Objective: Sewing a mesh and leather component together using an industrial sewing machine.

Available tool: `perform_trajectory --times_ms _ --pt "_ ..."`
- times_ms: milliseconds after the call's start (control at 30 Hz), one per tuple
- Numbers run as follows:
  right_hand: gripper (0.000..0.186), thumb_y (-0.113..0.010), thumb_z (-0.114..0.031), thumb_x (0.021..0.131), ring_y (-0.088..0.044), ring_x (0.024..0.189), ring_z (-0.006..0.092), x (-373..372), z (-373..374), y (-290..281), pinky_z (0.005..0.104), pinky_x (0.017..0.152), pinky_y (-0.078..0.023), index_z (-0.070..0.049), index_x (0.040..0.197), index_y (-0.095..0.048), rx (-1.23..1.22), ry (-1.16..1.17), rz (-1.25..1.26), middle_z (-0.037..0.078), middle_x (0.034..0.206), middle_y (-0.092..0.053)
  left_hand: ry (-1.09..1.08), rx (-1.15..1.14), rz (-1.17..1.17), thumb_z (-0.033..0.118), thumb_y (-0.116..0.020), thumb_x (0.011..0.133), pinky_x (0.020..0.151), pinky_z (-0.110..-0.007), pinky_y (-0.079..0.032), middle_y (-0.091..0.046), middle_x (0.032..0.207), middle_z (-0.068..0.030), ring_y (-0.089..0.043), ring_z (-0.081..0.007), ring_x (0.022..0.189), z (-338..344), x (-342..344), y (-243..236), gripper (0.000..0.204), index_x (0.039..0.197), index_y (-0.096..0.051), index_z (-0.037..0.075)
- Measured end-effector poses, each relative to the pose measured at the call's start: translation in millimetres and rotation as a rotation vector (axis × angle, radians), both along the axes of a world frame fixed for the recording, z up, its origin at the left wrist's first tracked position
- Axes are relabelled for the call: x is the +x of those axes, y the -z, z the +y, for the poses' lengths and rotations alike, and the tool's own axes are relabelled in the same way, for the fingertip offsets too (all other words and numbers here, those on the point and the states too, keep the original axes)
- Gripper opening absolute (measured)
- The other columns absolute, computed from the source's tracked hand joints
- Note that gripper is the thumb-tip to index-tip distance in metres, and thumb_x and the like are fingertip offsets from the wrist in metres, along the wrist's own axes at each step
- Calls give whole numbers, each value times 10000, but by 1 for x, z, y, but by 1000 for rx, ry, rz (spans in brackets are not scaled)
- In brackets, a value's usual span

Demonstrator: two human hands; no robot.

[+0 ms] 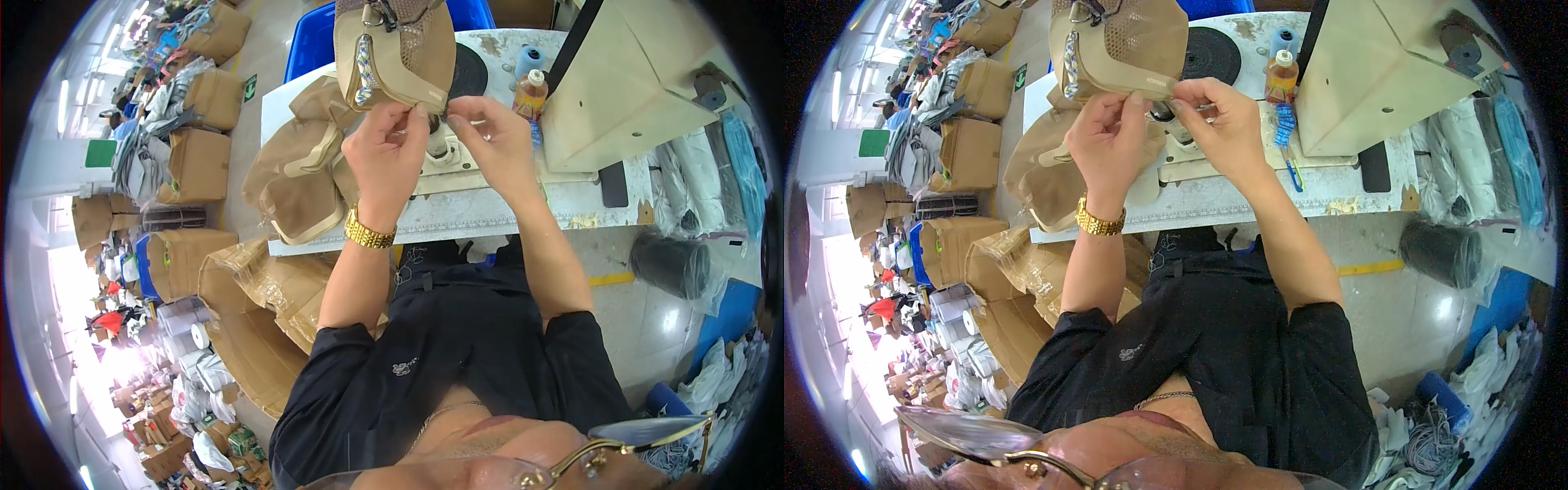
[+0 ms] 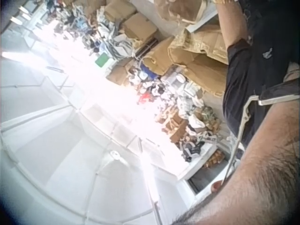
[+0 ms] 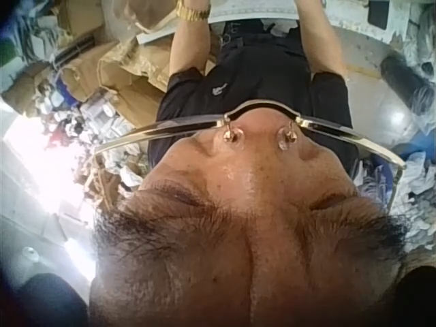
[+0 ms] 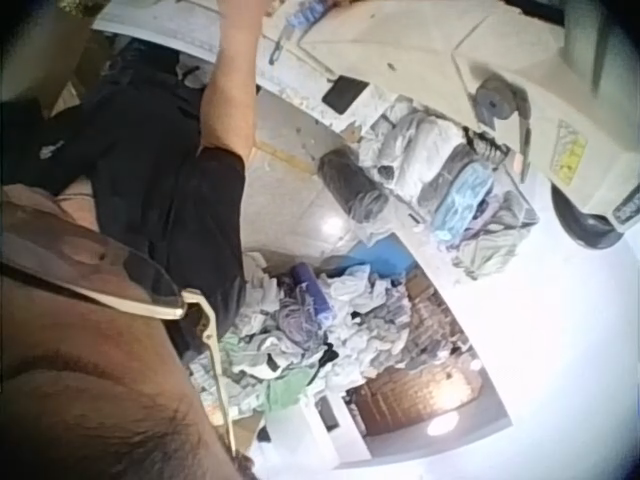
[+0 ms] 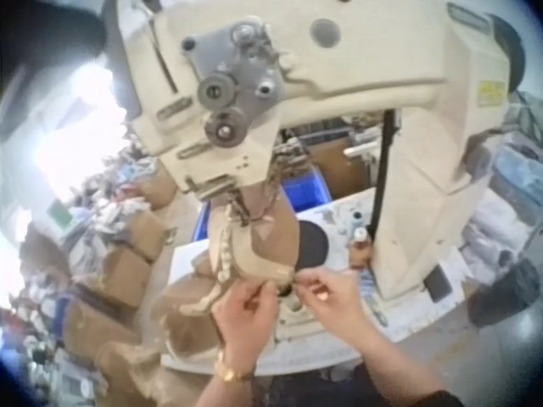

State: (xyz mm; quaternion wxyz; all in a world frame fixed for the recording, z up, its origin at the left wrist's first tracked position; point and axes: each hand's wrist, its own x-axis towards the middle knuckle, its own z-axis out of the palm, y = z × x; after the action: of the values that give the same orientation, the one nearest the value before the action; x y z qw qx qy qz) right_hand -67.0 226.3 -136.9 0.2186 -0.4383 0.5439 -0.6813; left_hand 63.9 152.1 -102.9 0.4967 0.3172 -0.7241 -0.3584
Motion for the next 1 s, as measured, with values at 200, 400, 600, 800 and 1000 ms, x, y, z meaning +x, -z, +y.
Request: perform_trajectory --times_ms 200,400,600,800,1000 --pt "284 -735 -41 773 -679 823 253 2 -13 -22 320 703 -551 -24 1047 -661 -181 208 482 116 959 -689 -12 -27 48 61 -723 831 596 -237 -539 -723 771 -91 -694 -111 669 1 -3 -3 106 873 -662 -15" --pt "247 -717 -43 771 -668 824 313 1 -26 -30 357 689 -545 -26 1006 -645 -260 210 613 128 922 -676 -47 -96 43 75 -712 842 598 -244 -539 -716 753 -89 -698 -118 673 -4 -5 -6 120 899 -666 -20" --pt "117 -678 -52 814 -658 740 307 -7 -29 -30 365 631 -523 -44 926 -646 -208 134 579 124 819 -655 -68 -43 66 63 -709 851 604 -233 -533 -715 765 -86 -685 -104 675 -6 -4 -1 134 926 -669 -40" --pt "81 -656 -38 827 -654 716 287 -18 -27 -29 345 614 -519 -39 908 -646 -146 54 525 122 811 -651 -40 7 157 50 -708 857 617 -224 -532 -715 783 -89 -672 -95 681 -10 -5 3 143 934 -662 -60" --pt "150 -649 -11 812 -669 772 238 -17 -23 -31 319 696 -559 -26 961 -637 -131 -30 452 110 896 -653 -16 1 146 41 -699 854 614 -239 -544 -717 786 -89 -691 -115 708 -8 -6 1 140 954 -657 -46"
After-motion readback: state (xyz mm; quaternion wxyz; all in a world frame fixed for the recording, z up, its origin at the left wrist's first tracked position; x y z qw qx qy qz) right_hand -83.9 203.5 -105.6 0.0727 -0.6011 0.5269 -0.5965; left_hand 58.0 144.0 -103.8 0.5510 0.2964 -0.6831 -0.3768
